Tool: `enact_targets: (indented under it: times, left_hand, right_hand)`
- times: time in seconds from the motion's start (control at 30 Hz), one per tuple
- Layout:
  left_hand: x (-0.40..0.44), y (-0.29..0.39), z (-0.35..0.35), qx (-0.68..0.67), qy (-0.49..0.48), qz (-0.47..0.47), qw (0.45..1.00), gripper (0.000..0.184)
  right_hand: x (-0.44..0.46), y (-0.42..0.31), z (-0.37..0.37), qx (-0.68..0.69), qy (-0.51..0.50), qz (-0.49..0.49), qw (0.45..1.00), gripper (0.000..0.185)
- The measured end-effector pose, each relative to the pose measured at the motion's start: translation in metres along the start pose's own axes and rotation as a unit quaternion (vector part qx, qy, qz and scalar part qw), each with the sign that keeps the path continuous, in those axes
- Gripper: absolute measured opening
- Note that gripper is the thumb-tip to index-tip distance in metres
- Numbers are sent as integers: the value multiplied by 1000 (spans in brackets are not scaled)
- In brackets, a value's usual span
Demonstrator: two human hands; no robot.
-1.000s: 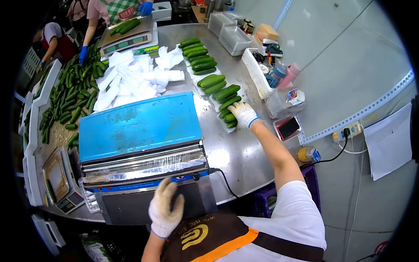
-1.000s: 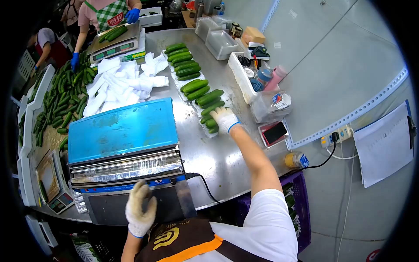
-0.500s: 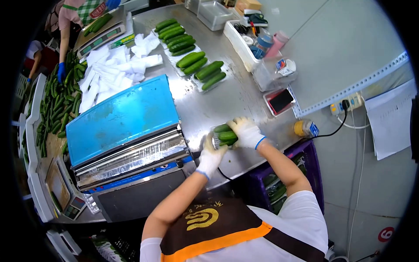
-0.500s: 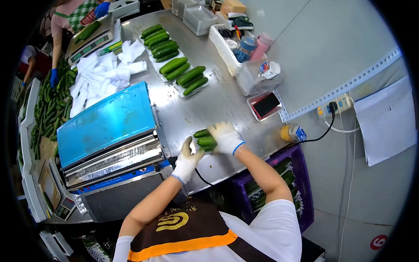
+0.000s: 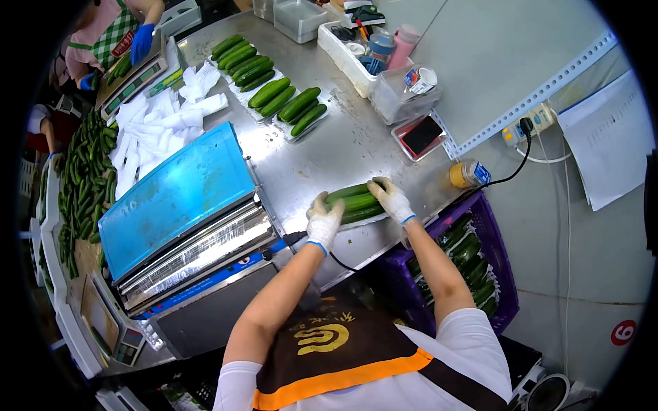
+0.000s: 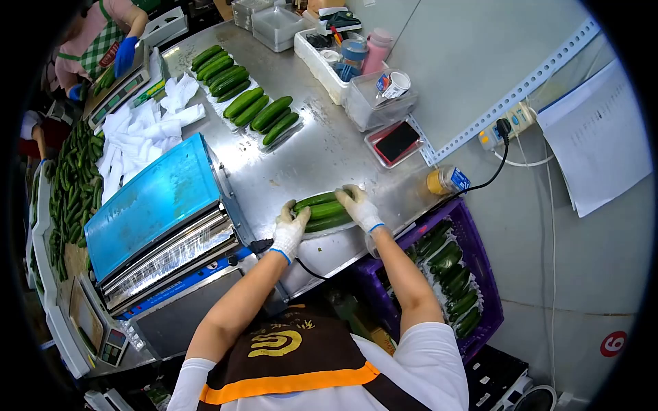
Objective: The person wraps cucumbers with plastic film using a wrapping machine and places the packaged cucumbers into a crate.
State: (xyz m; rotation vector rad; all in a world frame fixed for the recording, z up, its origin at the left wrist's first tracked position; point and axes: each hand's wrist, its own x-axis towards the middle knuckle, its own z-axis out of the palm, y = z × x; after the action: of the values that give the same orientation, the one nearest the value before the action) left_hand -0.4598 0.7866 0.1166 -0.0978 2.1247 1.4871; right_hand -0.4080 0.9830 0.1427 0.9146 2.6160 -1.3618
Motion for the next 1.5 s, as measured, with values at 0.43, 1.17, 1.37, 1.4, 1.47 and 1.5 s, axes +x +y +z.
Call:
enact_targets:
  times: [0.43,1.17,1.37,1.4,1.47,1.5]
  left_hand:
    - [-67,111,-154,26,115,231,966,62]
    - [-80,29,-446,363,267,336,827,51]
    - [-77,19,-438,350,259,332,837,48]
    - [-77,18,-439,345,248,320,847,50]
    - [-81,19,-443,347,231,326,848,53]
    - [-83,22,-445,347,223,329,849,55]
  right_hand:
    - [-14,-150,6,64,135,-280,948,37]
    - [-98,-382,266,-108,51,-682,721,40]
    - [-93,-364,225,-204,-8,-573,794,45]
    - [-81,-355,213,-259,-2,-527,809,37]
    - [-56,-330,200,-234,67,-516,821,35]
    - [-55,-325,195,-174,126,-511,832,35]
